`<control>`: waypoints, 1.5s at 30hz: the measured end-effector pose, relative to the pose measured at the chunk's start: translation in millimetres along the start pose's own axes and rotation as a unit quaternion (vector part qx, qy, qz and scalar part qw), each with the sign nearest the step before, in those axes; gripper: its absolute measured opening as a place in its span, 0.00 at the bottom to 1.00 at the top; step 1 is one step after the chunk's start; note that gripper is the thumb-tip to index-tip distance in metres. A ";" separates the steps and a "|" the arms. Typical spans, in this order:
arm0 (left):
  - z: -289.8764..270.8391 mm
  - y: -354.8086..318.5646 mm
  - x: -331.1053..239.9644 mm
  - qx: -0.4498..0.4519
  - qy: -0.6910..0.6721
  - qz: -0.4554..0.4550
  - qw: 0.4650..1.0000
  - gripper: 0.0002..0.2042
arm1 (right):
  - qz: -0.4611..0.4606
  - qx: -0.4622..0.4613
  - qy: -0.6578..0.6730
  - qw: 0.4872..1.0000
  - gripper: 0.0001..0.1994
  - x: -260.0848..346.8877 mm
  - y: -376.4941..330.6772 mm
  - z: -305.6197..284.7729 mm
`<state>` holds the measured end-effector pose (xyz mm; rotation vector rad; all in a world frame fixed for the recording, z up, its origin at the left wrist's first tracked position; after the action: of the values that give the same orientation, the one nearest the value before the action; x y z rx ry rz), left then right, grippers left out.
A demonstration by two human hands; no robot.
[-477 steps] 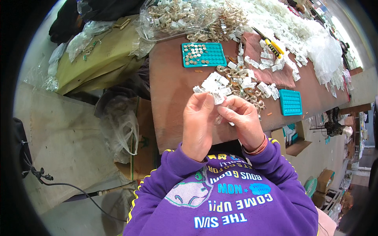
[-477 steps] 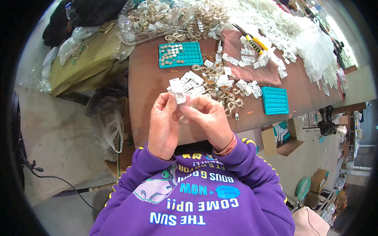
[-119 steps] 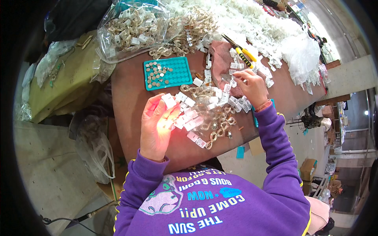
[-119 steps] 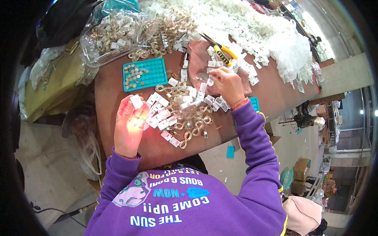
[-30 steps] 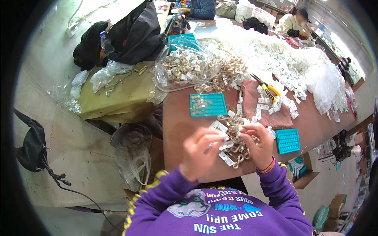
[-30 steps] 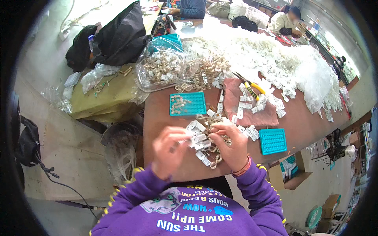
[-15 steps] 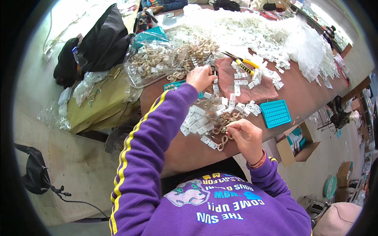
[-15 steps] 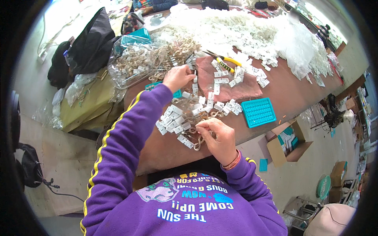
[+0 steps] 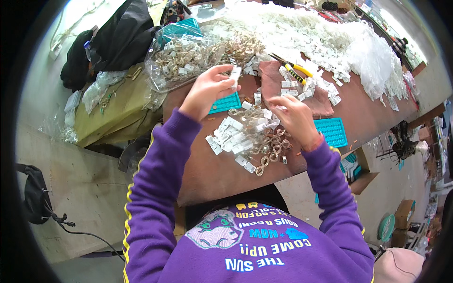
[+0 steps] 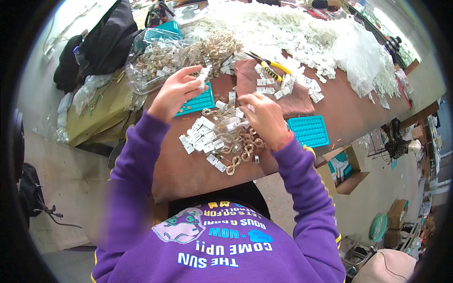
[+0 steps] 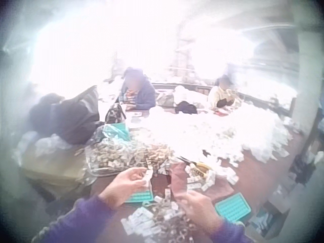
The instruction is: The person repeatedly picks small white plastic housings and metallic pins from a workbench, inserts the pins into the housings, and places the assembled units into a blue tray. The person handles items one at a time and occasionally adjusts the tray position.
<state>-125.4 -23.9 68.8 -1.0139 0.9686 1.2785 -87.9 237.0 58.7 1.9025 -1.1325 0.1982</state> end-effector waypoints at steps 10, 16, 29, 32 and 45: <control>-24.1 -149.8 13.1 -0.072 -0.360 -0.107 0.924 0.27 | -0.120 0.073 -0.029 0.990 0.04 -7.8 52.2 33.1; -6.9 -157.7 26.9 -0.096 -0.330 -0.129 0.930 0.22 | -0.143 -0.034 0.023 0.989 0.07 21.0 49.5 2.3; 4.1 -158.6 41.3 -0.165 -0.274 -0.098 0.943 0.13 | 0.128 -0.015 0.290 0.948 0.08 27.3 23.0 12.7; 4.4 -157.3 39.2 -0.191 -0.230 -0.072 0.951 0.12 | 0.257 0.105 0.475 0.835 0.08 42.6 14.7 11.0; 20.2 -156.1 25.3 -0.301 0.247 0.241 0.889 0.06 | 0.259 0.165 0.420 0.854 0.09 97.9 -4.7 31.9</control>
<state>32.1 -1.2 58.3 -1.7106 1.2981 1.8500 -37.5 152.2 88.5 1.4424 -0.9733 1.4525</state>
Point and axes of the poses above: each hand's wrist, its own y-axis towards the middle knuckle, its own z-axis out of the palm, x = y × z, the point moved 1 cm from there along y, towards the middle knuckle, and after that the axes turned 14 degrees about -x, right-handed, at the moved point
